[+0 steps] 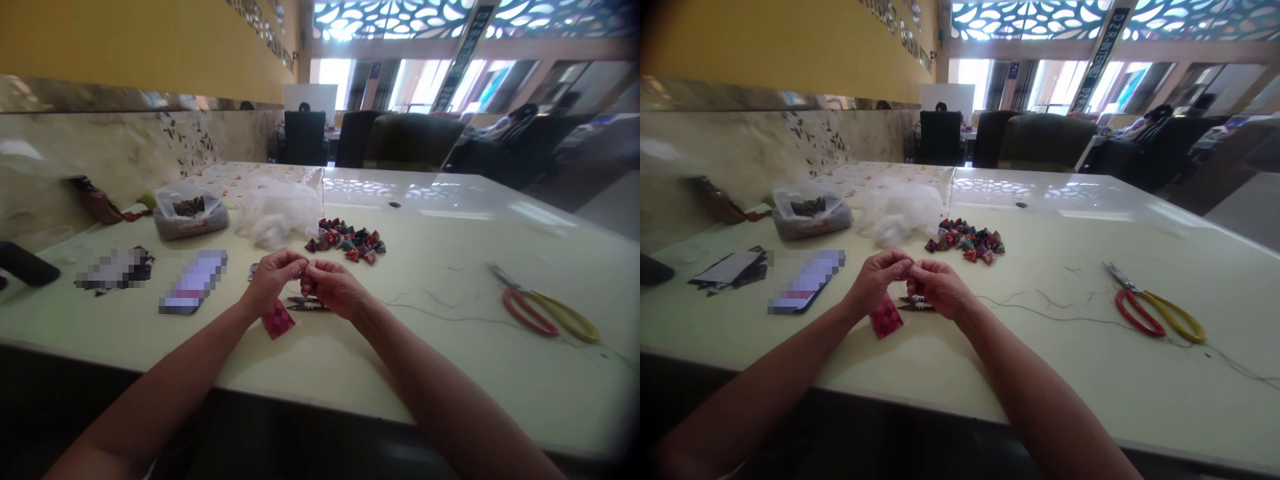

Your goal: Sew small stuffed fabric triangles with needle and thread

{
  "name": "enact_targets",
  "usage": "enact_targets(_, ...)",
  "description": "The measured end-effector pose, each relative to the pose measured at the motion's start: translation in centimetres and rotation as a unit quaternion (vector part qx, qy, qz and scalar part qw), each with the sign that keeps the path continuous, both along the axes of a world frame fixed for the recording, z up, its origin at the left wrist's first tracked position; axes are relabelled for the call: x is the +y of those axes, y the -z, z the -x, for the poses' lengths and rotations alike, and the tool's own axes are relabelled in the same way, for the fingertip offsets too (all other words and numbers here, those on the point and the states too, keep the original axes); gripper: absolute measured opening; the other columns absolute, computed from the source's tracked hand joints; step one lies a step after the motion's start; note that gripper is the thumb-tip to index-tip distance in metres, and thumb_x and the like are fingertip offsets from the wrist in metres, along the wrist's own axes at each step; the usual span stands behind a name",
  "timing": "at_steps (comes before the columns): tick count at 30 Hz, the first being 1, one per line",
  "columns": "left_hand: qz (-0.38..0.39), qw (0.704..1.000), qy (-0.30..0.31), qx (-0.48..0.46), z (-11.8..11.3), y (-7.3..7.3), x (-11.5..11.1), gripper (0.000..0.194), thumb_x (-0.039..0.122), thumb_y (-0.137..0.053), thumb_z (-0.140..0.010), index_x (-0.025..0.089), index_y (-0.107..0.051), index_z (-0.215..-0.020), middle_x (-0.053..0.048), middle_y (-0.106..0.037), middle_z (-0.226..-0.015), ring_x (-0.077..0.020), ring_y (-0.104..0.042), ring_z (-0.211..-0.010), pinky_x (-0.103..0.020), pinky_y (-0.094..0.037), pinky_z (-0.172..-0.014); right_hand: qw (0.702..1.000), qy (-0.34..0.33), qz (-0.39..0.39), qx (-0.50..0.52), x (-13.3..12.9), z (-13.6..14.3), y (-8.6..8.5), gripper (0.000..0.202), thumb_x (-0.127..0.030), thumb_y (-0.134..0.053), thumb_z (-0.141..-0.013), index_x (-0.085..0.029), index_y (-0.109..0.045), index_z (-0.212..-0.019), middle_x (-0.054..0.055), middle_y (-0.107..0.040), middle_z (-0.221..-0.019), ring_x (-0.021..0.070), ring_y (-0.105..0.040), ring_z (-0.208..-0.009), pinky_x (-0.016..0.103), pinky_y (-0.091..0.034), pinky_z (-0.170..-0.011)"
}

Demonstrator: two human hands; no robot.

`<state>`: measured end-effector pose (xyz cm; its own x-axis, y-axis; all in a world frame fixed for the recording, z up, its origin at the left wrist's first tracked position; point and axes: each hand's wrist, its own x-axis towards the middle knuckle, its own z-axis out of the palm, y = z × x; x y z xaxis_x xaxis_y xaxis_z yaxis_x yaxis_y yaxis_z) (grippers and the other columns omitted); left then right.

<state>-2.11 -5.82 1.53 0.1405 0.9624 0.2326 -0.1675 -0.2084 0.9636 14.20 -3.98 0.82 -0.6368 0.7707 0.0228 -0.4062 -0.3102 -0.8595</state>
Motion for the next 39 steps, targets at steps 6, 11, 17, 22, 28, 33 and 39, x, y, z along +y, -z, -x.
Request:
enact_targets(6,-0.005,1.0,0.012,0.003,-0.1,-0.1,-0.1,0.018,0.031,-0.069,-0.082,0.014,-0.062,-0.08,0.001,-0.064,-0.065,-0.0127,-0.062,-0.055,-0.028,-0.055,-0.058,1.0,0.0,-0.001,0.004,0.1,0.0,0.2,0.026,-0.035,-0.079,-0.078,-0.014,-0.064,-0.078,0.0,-0.06,-0.064,0.0091,-0.055,-0.06,0.023,-0.043,-0.062)
enact_targets(11,-0.006,0.999,-0.031,0.02,-0.3,-0.1,0.0,0.017,0.028,-0.07,-0.079,0.015,-0.059,-0.076,0.003,-0.062,-0.064,-0.0097,-0.058,-0.055,-0.024,-0.052,-0.058,1.0,0.0,-0.001,-0.002,0.0,0.0,0.0,0.026,-0.035,-0.079,-0.079,-0.014,-0.064,-0.078,0.0,-0.06,-0.064,0.0088,-0.055,-0.06,0.023,-0.042,-0.061)
enact_targets(17,0.019,0.996,-0.089,0.016,-0.1,0.3,0.4,0.016,0.028,-0.071,-0.075,0.015,-0.061,-0.075,0.003,-0.058,-0.067,-0.0079,-0.053,-0.061,-0.022,-0.048,-0.063,1.0,0.014,0.0,0.003,-0.1,0.1,-0.2,0.025,-0.034,-0.08,-0.077,-0.015,-0.064,-0.075,-0.001,-0.059,-0.064,0.009,-0.054,-0.061,0.024,-0.044,-0.063)
enact_targets(22,0.029,0.997,-0.071,-0.003,0.2,0.6,0.5,0.022,0.037,-0.068,-0.081,0.016,-0.068,-0.088,0.003,-0.056,-0.066,-0.0086,-0.052,-0.061,-0.022,-0.048,-0.063,1.0,0.017,-0.001,0.01,-0.1,0.0,-0.3,0.024,-0.033,-0.08,-0.077,-0.015,-0.065,-0.074,-0.001,-0.058,-0.066,0.0092,-0.054,-0.062,0.024,-0.044,-0.064)
enact_targets(28,0.024,0.996,-0.088,0.01,0.3,0.6,0.6,0.031,0.045,-0.066,-0.085,0.016,-0.071,-0.093,0.003,-0.055,-0.065,-0.0087,-0.053,-0.061,-0.022,-0.049,-0.064,1.0,0.013,-0.01,-0.01,-0.1,-0.1,-0.3,0.028,-0.036,-0.081,-0.076,-0.015,-0.062,-0.074,-0.001,-0.059,-0.064,0.0093,-0.053,-0.061,0.024,-0.042,-0.063)
enact_targets(33,0.012,0.997,-0.068,0.032,0.2,0.4,0.3,0.027,0.041,-0.074,-0.079,0.015,-0.069,-0.084,0.0,-0.064,-0.075,-0.0106,-0.058,-0.068,-0.025,-0.052,-0.069,0.999,0.018,-0.018,-0.023,0.2,0.1,0.3,0.027,-0.037,-0.08,-0.077,-0.015,-0.064,-0.077,-0.001,-0.059,-0.064,0.0095,-0.054,-0.061,0.024,-0.043,-0.064)
enact_targets(39,-0.001,0.998,-0.047,0.043,0.0,0.0,0.0,0.023,0.036,-0.073,-0.079,0.014,-0.067,-0.081,0.0,-0.065,-0.068,-0.0107,-0.059,-0.063,-0.026,-0.051,-0.068,1.0,0.022,-0.021,-0.001,0.5,0.1,0.6,0.027,-0.037,-0.081,-0.076,-0.014,-0.066,-0.078,-0.001,-0.06,-0.063,0.0092,-0.054,-0.061,0.024,-0.043,-0.063)
